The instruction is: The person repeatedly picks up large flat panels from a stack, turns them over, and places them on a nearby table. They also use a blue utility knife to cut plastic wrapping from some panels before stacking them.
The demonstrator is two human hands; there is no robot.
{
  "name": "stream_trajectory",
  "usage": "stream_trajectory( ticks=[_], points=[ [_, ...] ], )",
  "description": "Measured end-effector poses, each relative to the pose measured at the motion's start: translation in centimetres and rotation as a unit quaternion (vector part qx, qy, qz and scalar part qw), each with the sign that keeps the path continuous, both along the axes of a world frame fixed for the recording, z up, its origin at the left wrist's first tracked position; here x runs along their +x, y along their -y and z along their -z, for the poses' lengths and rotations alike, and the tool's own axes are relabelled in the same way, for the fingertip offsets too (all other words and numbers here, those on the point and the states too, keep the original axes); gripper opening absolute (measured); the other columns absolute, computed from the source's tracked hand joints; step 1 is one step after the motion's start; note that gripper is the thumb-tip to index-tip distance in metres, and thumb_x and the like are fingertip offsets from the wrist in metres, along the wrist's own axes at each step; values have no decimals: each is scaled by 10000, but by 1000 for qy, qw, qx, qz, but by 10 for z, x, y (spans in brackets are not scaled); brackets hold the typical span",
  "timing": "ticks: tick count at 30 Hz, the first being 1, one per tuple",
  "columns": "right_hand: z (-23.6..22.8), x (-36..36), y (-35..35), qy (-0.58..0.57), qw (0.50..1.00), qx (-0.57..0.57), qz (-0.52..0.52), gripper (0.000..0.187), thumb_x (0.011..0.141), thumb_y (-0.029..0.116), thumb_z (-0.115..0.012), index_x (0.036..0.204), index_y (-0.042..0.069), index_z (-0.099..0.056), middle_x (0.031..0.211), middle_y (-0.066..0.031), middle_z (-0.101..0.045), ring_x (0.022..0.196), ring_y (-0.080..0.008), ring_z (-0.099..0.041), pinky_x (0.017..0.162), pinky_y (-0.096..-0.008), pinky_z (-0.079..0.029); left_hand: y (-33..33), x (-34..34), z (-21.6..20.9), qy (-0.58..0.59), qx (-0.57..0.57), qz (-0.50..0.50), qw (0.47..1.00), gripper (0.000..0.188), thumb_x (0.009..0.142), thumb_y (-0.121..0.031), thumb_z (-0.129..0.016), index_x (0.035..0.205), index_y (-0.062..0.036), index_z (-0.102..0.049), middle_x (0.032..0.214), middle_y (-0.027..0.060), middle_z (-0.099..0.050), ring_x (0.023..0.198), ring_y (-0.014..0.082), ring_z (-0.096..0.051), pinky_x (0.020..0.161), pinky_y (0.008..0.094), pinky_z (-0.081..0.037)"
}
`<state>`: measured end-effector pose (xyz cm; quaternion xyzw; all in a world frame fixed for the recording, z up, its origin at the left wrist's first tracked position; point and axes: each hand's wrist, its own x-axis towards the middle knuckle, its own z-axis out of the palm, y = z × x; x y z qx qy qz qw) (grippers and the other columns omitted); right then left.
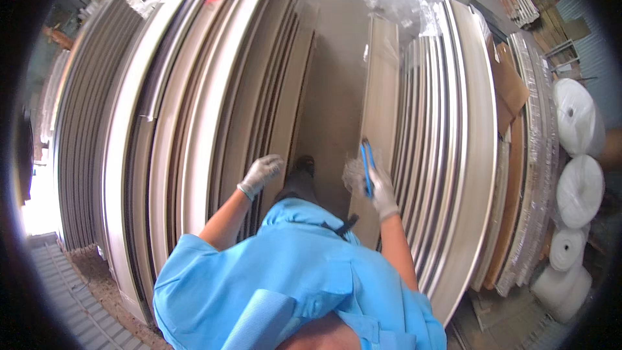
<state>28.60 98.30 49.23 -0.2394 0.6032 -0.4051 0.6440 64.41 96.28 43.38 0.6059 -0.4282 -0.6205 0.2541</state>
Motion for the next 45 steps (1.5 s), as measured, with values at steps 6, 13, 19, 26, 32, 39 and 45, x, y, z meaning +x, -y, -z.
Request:
stream_trajectory(
  ticks=[6, 13, 19, 26, 32, 39, 45],
  points=[
    [-75, 46, 120, 170, 980, -39, -96, 334, 1009, 310, -519, 1237, 69, -551, 845, -83, -653, 612, -117, -614, 525, -241, -479, 89, -18, -76, -281, 7, -12, 960, 571, 964, -368, -601, 1387, -9, -465, 1302, 121, -571, 1181, 236, -547, 1035, 417, -413],
    [-110, 56, 225, 283, 937, -12, -204, 394, 1018, 340, -491, 1278, 48, -543, 890, -107, -655, 674, -125, -633, 563, -258, -509, 201, -114, -129, -529, -39, -6, 848, 613, 943, -382, -621, 1400, -19, -433, 1349, 148, -520, 1220, 256, -515, 1046, 455, -407],
    [-126, -5, 327, 254, 935, -50, -244, 502, 1017, 348, -485, 1401, 28, -441, 989, -127, -651, 782, -165, -659, 702, -295, -564, 323, -165, -129, -620, -36, -102, 777, 381, 930, -279, -640, 1228, -56, -557, 1147, 103, -629, 1128, 289, -593, 1006, 468, -466],
    [-129, -52, 435, 229, 938, -52, -253, 493, 1002, 229, -529, 1426, 11, -403, 992, -112, -646, 778, -146, -659, 693, -268, -557, 424, -198, -134, -588, -60, -117, 798, 391, 931, -255, -643, 1262, -71, -544, 1177, 104, -633, 1143, 281, -595, 1012, 473, -460],
    [-109, -60, 509, 194, 953, -52, -225, 429, 1012, 214, -498, 1384, 5, -450, 938, -101, -649, 724, -139, -653, 644, -263, -549, 500, -211, -122, -577, -54, -119, 806, 369, 933, -262, -645, 1248, -95, -550, 1164, 91, -634, 1112, 258, -610, 974, 464, -482],
    [-91, -41, 637, 168, 960, -51, -218, 372, 1014, 212, -493, 1330, 15, -493, 897, -97, -642, 681, -138, -643, 596, -263, -542, 628, -195, -111, -548, -28, -122, 827, 350, 944, -265, -627, 1243, -98, -555, 1167, 63, -612, 1153, 247, -582, 1033, 500, -442],
    [-98, -26, 758, 32, 964, -65, -257, 436, 1010, 284, -522, 1360, 27, -483, 951, -99, -652, 762, -154, -656, 662, -281, -553, 741, -156, -117, -489, 38, -155, 858, 348, 990, -264, -558, 1261, -49, -519, 1188, 120, -602, 1136, 309, -601, 1018, 520, -464]
  ],
)
